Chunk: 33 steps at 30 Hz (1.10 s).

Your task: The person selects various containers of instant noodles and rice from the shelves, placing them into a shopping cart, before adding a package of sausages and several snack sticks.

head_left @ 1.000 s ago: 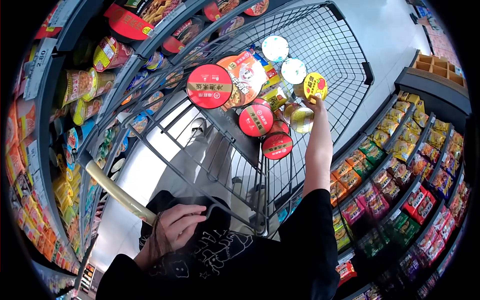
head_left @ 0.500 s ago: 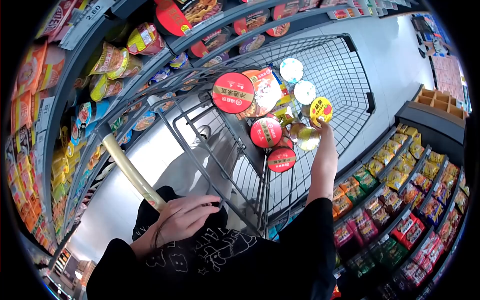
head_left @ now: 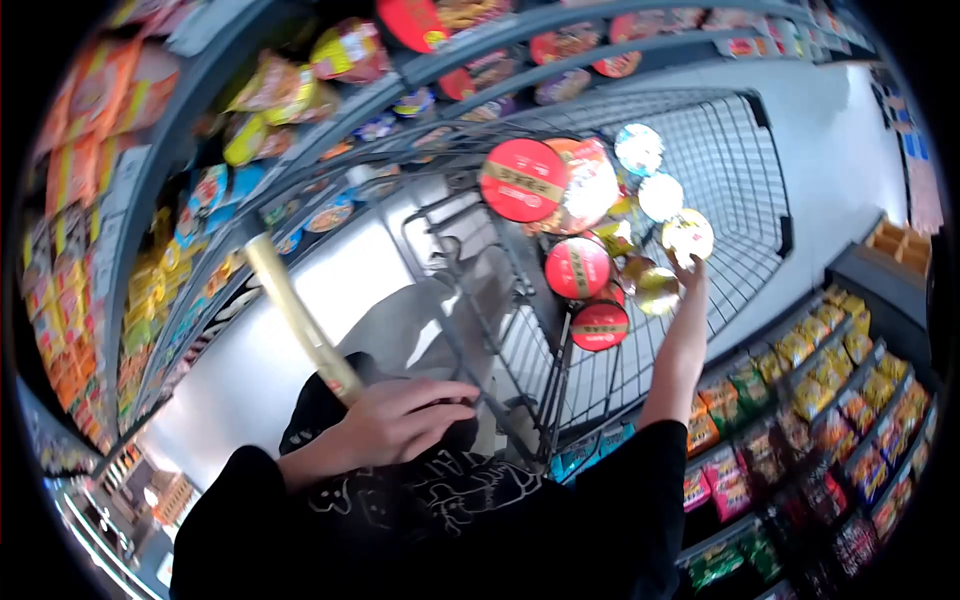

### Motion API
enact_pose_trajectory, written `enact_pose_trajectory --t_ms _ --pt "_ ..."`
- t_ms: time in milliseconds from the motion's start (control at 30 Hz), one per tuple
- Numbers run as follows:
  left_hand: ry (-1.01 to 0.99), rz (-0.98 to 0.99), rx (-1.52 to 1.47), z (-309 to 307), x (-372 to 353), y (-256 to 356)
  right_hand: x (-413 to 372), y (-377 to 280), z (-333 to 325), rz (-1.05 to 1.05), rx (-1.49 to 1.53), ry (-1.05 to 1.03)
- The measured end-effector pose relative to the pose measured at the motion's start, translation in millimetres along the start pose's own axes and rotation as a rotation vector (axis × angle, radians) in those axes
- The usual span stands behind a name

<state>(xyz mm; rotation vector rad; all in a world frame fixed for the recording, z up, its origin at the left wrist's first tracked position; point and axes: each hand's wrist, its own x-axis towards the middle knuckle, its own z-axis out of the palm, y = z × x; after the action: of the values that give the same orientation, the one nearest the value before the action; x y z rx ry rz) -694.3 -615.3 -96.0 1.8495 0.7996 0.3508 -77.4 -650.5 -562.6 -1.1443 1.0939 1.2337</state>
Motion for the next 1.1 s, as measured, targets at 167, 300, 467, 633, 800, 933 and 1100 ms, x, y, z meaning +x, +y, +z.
enact_pose_trajectory --t_ms 167,300,467,633,800,933,1100 --pt "0.273 0.144 -0.123 -1.0 -17.1 -10.4 -68.6 42.2 8.5 -0.483 -0.386 -0.116" --pt "0.55 0.125 0.065 -46.4 -32.0 -11.9 -170.2 109.9 51.0 -0.864 -0.403 -0.266" --pt "1.196 -0.005 0.588 -132.0 -89.0 -43.5 -315.5 295.5 81.5 -1.118 -0.933 -0.352" --pt "1.679 -0.216 0.756 -209.3 -175.3 -54.7 -414.5 440.9 57.3 -0.953 -1.25 -0.775" --pt "1.941 -0.552 0.865 -270.1 -260.5 -110.7 -465.0 492.1 55.3 -1.129 -1.451 -0.88" --pt "2.144 -0.702 0.853 -315.4 -324.5 -138.0 -471.2 494.2 62.6 -1.128 -1.536 -0.859" --pt "2.252 -0.714 0.899 -368.9 -389.5 -126.6 -466.2 495.7 62.2 -1.092 -1.688 -0.766"
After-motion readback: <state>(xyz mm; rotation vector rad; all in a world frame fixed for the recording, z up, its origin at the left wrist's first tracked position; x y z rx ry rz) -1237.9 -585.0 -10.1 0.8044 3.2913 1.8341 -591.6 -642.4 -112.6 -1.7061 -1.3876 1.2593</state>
